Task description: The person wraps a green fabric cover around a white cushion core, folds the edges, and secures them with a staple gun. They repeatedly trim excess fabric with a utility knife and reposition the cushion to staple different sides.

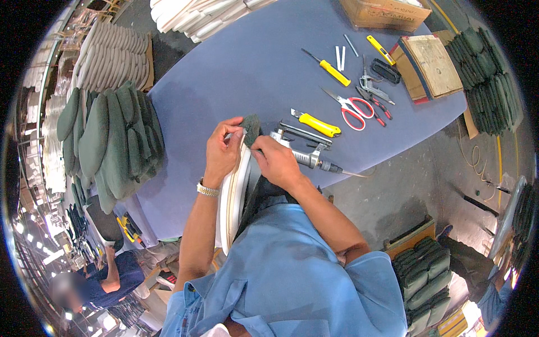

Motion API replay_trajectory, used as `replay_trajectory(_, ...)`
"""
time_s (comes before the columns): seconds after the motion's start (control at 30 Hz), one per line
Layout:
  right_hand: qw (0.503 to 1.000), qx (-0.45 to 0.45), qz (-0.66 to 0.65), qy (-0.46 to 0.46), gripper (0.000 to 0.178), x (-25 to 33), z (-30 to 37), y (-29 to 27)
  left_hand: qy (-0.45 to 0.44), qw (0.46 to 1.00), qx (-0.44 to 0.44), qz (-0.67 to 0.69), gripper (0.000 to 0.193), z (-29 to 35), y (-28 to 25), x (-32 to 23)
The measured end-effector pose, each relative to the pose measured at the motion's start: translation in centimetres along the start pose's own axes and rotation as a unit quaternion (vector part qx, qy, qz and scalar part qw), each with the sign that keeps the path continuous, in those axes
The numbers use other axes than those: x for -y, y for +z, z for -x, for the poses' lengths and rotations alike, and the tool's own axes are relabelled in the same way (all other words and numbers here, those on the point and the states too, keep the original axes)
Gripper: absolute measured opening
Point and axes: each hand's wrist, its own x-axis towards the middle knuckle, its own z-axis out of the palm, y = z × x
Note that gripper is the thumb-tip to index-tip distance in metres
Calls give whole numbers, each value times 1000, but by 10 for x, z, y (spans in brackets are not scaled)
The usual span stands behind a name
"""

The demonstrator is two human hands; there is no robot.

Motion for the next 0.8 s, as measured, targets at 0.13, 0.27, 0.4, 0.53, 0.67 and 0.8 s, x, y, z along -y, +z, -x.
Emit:
replay_trajectory(0.13, 964, -33, -223, 141, 11, -41, 12, 24, -21, 998, -11, 50, 9, 0, 6, 3)
replay_trajectory(0.27, 937, -19, -301, 174, 10, -48, 11, 30, -50, 996, -11, 67, 12, -1, 5, 11)
replay_trajectory(0.4, 964, 32, -215, 155, 12, -31, 2, -1, -60, 995, -10, 74, 13, 2, 3, 10)
replay_trajectory(0.53, 990, -62, -10, 128, 29, -63, -18, -32, -52, 994, -9, 93, 13, 2, 5, 19)
replay_trajectory(0.67, 945, -97, 282, 131, 37, -129, -18, -46, -34, 996, -3, 80, 12, 1, 6, 18)
replay_trajectory(0.8, 935, -73, 321, 130, 38, -154, -19, -47, 31, 999, -2, 10, 10, 5, 2, -1)
